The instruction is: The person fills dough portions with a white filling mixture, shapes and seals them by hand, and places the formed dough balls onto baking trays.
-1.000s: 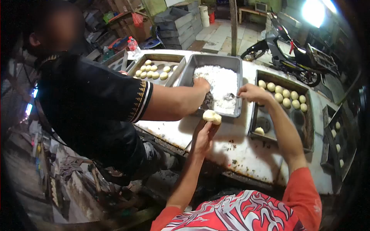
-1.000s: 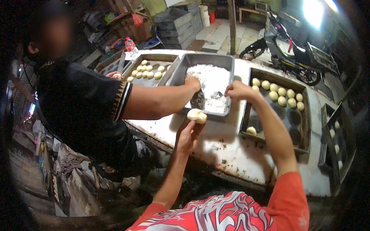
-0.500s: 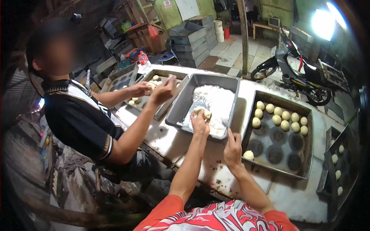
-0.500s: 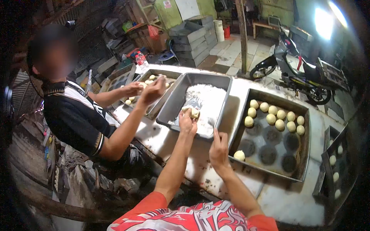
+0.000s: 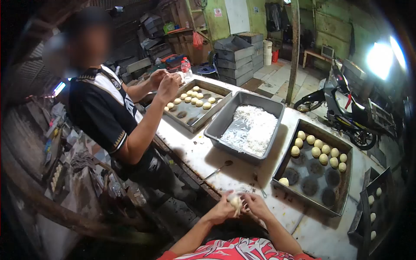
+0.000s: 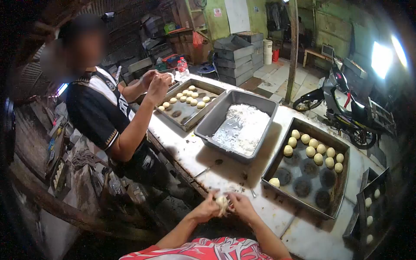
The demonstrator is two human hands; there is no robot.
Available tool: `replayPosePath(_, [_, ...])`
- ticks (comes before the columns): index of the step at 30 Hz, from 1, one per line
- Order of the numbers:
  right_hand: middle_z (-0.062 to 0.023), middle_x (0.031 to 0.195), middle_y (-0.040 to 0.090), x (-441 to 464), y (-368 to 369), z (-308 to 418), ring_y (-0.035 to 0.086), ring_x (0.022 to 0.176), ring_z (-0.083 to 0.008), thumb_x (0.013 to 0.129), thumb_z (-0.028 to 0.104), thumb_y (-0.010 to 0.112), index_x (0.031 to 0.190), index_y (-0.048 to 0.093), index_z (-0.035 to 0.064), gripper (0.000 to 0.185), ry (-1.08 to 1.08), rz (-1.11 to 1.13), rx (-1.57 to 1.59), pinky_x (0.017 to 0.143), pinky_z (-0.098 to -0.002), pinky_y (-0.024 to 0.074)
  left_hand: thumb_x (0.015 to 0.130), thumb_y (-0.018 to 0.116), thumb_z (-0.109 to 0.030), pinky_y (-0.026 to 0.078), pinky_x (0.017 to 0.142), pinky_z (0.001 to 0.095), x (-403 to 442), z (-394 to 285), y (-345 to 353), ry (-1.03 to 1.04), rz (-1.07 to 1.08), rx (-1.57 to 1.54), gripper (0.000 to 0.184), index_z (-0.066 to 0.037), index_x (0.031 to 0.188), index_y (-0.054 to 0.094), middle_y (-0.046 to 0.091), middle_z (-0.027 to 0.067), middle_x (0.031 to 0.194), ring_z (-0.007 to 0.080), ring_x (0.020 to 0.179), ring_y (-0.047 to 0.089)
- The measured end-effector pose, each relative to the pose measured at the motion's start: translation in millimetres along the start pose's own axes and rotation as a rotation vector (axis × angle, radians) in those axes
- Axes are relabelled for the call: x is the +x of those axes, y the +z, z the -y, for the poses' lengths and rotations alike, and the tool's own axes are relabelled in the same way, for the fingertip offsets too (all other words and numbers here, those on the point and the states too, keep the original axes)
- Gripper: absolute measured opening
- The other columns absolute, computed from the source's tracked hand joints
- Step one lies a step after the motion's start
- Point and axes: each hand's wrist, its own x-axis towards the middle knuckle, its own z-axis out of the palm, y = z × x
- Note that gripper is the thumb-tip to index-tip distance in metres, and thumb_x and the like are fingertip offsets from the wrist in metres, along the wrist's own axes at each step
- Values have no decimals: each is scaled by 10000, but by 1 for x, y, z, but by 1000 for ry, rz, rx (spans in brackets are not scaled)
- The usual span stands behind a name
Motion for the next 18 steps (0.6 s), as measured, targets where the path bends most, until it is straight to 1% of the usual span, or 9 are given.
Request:
replayPosePath(1, [-102, 847, 645, -15, 17, 11, 574, 697, -179, 909, 216, 523, 1040, 650, 56, 242, -47, 9, -96, 657, -289, 466, 801, 524, 16, 491, 607, 297, -2, 30, -39, -114, 133, 30, 791, -119, 1390, 12, 547, 133, 948, 176, 727, 572])
replayPosePath(4, [-120, 834, 589, -34, 53, -16, 557, 752, -265, 821, 205, 640, 941, 664, 62, 189, -544, -26, -550, 666, -342, 453, 828, 446, 39, 531, 675, 376, -29, 52, -44, -126, -234, -126, 649, -114, 1367, 118, 553, 178, 955, 248, 821, 596])
replayPosePath(5, [-123, 835, 567, -51, 69, -15, 546, 780, -291, 786, 199, 677, 914, 660, 62, 189, -703, -55, -627, 674, -357, 449, 828, 446, 39, 531, 675, 376, -36, 66, -53, -125, -231, -125, 649, -114, 1367, 118, 553, 178, 955, 248, 821, 596])
replayPosePath(7, [-97, 879, 562, -72, 95, -30, 536, 794, -284, 749, 175, 700, 898, 643, 68, 192, -882, -5, -787, 684, -360, 461, 911, 341, -12, 526, 760, 425, -52, 89, -68, -25, -431, -421, 494, -103, 1356, 146, 530, 213, 1069, 319, 952, 578])
replayPosePath(9, [-84, 883, 562, -94, 107, -51, 541, 778, -268, 761, 178, 682, 889, 636, 73, 172, -797, 0, -920, 673, -348, 472, 955, 293, -71, 476, 852, 451, -73, 99, -59, -54, -444, -484, 373, -102, 1325, 250, 525, 197, 1095, 330, 991, 553])
replayPosePath(12, [-92, 834, 577, -126, 98, -60, 571, 717, -264, 769, 176, 665, 855, 583, 80, 153, -676, -34, -1025, 608, -354, 485, 960, 321, -117, 440, 881, 425, -101, 130, -44, -220, -152, -624, 318, -103, 1268, 397, 507, 116, 1162, 252, 1043, 522])
replayPosePath(15, [-160, 809, 598, -162, 81, -53, 596, 696, -320, 798, 134, 627, 944, 555, 56, 180, -387, -71, -995, 611, -379, 493, 963, 381, -185, 436, 799, 289, -118, 126, 9, -293, -183, -235, 310, -82, 1251, 432, 528, 43, 1066, 146, 931, 521])
replayPosePath(17, [-199, 826, 625, -188, 68, -34, 636, 722, -311, 823, 140, 606, 976, 539, 14, 209, -167, -44, -713, 636, -363, 507, 955, 427, -195, 430, 745, 251, -117, 143, 20, -232, -44, -59, 305, -31, 1212, 439, 528, 45, 1022, 124, 883, 521])
replayPosePath(18, [-193, 846, 651, -193, 54, -36, 662, 764, -232, 839, 125, 599, 994, 527, -26, 228, -88, -10, -622, 673, -314, 521, 947, 454, -200, 430, 732, 241, -117, 138, 26, -233, 24, 68, 299, -18, 1184, 447, 528, 49, 1004, 116, 854, 524])
